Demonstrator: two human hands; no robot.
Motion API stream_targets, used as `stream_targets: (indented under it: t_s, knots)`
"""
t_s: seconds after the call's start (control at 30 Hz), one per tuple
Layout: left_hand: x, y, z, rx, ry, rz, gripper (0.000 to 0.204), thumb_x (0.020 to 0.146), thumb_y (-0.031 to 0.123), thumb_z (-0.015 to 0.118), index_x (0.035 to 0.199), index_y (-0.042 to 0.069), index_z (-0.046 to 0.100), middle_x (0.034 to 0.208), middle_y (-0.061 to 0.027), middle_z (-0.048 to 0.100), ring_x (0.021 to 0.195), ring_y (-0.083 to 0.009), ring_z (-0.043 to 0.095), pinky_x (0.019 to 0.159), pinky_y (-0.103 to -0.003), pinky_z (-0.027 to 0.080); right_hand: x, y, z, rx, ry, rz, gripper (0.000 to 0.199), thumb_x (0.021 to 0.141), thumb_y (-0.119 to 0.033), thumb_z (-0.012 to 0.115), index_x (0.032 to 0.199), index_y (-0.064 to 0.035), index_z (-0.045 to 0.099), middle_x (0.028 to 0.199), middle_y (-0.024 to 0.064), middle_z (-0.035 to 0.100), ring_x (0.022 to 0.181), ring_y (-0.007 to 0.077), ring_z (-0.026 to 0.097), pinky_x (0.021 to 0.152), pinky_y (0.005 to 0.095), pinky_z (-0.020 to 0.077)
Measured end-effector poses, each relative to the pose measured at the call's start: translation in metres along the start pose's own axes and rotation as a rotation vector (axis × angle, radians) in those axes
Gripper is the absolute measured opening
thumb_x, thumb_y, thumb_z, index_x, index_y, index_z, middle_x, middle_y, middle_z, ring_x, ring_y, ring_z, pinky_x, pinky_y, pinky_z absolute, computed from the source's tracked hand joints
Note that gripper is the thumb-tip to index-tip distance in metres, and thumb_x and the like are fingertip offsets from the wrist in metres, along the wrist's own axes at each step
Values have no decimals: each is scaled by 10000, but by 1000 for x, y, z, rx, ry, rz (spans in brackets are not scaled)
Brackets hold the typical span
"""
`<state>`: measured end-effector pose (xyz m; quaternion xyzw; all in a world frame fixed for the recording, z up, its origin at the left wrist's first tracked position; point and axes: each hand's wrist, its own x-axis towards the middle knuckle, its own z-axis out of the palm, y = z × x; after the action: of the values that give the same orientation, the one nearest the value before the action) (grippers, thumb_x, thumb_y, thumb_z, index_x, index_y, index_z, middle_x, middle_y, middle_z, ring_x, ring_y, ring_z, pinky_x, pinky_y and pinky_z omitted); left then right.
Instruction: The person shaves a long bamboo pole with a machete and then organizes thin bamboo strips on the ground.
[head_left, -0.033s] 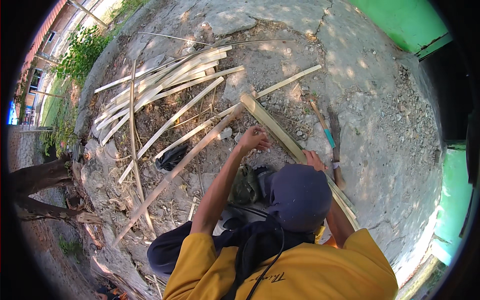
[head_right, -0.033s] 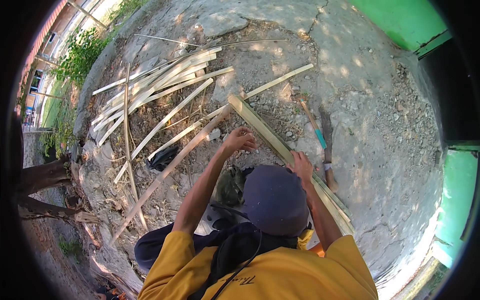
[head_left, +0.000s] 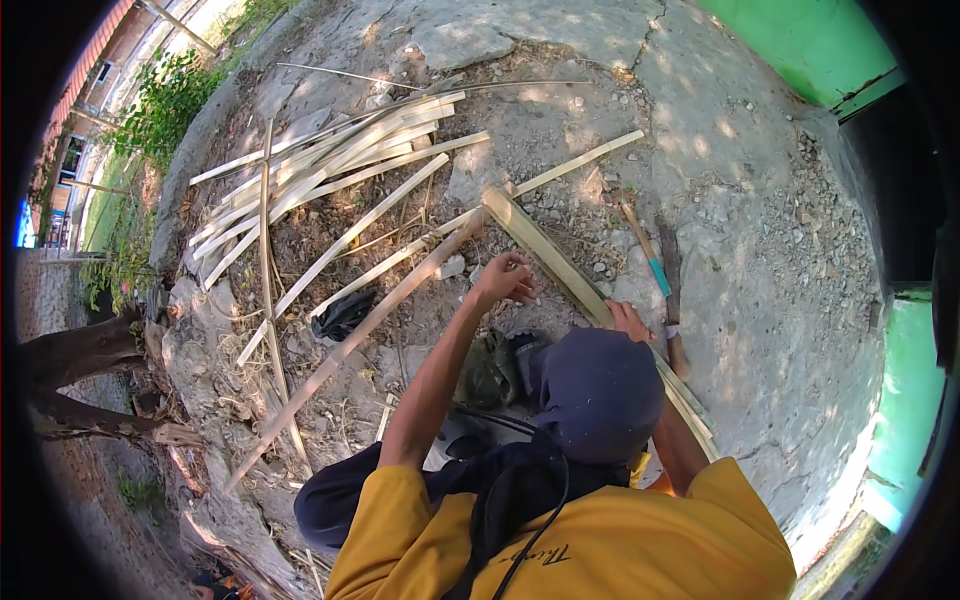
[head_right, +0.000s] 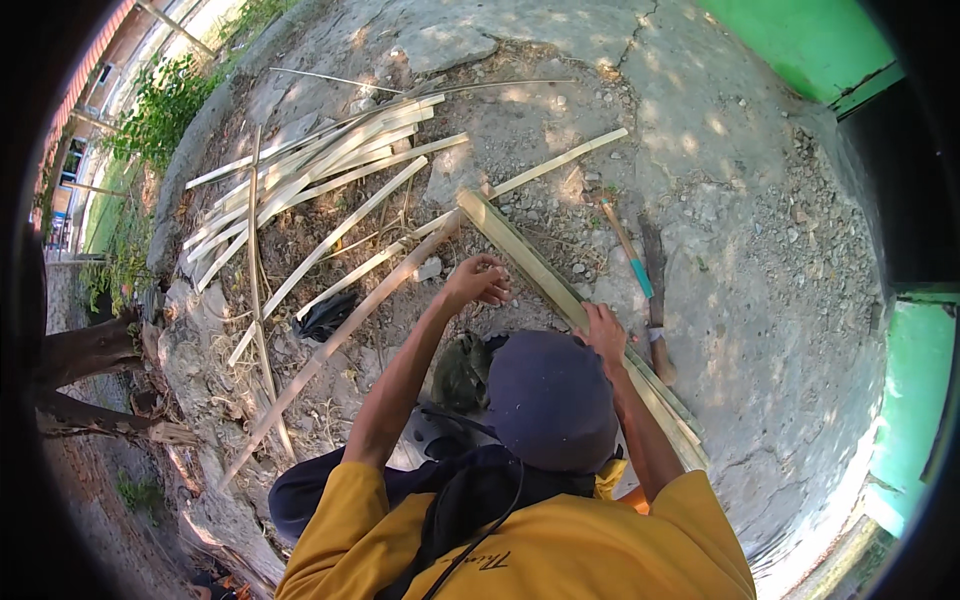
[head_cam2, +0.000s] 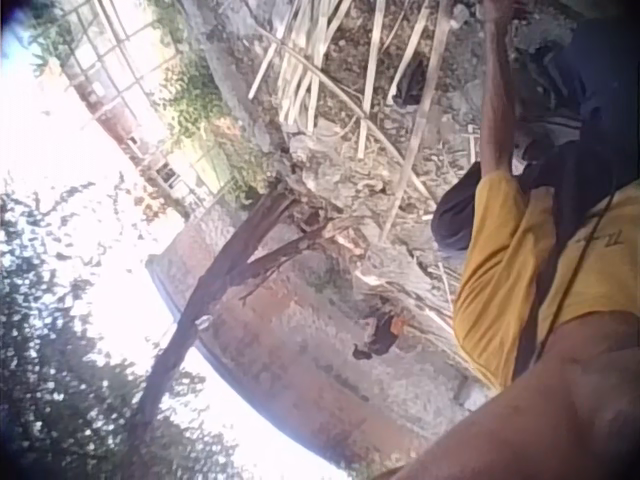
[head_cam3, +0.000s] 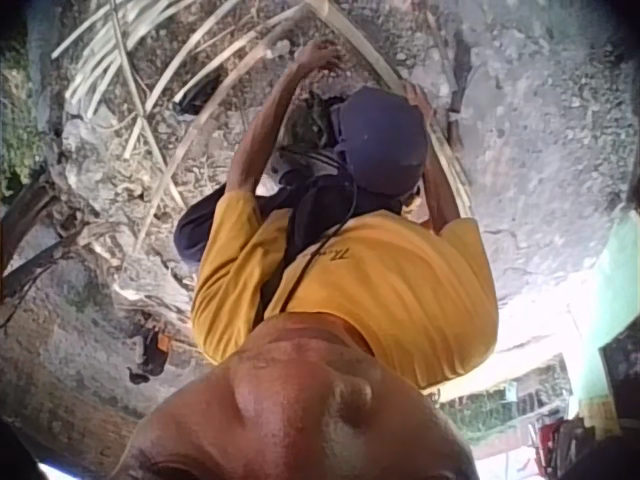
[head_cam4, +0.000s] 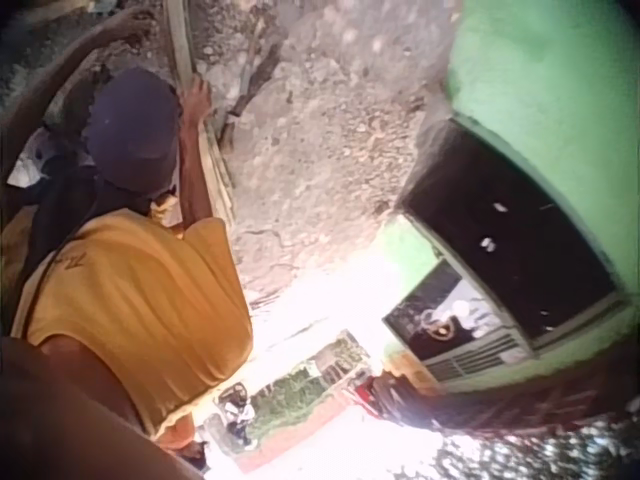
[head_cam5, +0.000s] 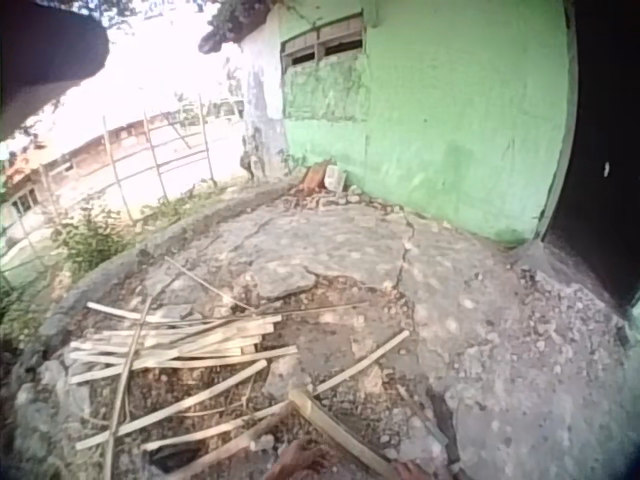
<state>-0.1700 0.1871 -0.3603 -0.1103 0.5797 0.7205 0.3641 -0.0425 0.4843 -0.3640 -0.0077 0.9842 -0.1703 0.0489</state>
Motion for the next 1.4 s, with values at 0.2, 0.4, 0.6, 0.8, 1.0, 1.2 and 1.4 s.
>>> stream_targets:
  t_s: [0.2, 0.4, 0.6, 0.8, 1.0, 1.2, 1.4]
  knots:
    - [-33, 17, -17, 360, 162, -10, 299, 990, 340, 633, 1097, 61, 635, 612, 43, 497, 488, -49, 413, 444, -234, 307, -2, -3, -3, 25, -20, 12, 593, 754, -234, 788, 1294, -147, 558, 1125, 77, 524, 1086, 303, 576, 911, 442, 502]
    - [-45, -10, -51, 153, 152, -1, 321, 969, 374, 648, 1084, 75, 643, 619, 56, 483, 522, -48, 415, 472, -243, 308, 1, -6, -3, 76, -27, 6, 661, 748, -215, 773, 1361, -142, 536, 1174, 76, 493, 1133, 296, 535, 940, 453, 456]
    - [-39, -23, -52, 25, 180, 25, 301, 962, 346, 669, 1086, 75, 624, 701, 49, 513, 549, -42, 428, 475, -227, 319, 5, 11, 14, 30, -10, 0, 658, 757, -223, 765, 1368, -144, 533, 1162, 69, 488, 1126, 285, 537, 949, 449, 445]
    - [-41, -25, -37, -14, 195, 58, 225, 983, 291, 655, 1041, 84, 587, 715, 47, 512, 533, -38, 404, 463, -229, 287, 3, 17, 28, -71, 10, 14, 563, 841, -199, 670, 1381, -180, 511, 1155, 57, 485, 1119, 273, 545, 943, 438, 454]
    - [-41, -32, -40, -33, 149, 87, 218, 990, 274, 640, 1047, 66, 604, 775, 21, 556, 563, -54, 461, 478, -240, 344, 5, 23, 37, -127, 21, 24, 606, 843, -193, 657, 1418, -214, 468, 1198, 40, 481, 1153, 259, 541, 940, 434, 461]
    - [-46, -37, -41, -45, 185, 94, 238, 1008, 287, 623, 1067, 57, 610, 764, 32, 547, 572, -37, 454, 485, -231, 355, -1, -8, 16, -71, 17, -3, 876, 703, -293, 833, 1465, -170, 419, 1223, 74, 469, 1189, 302, 519, 956, 471, 423]
    - [-40, -39, -43, -36, 164, 114, 229, 991, 279, 633, 1058, 61, 613, 802, 8, 591, 583, -53, 509, 496, -247, 407, -1, -13, 13, -59, -63, 43, 885, 729, -268, 830, 1484, -138, 388, 1247, 93, 466, 1200, 314, 511, 978, 464, 403]
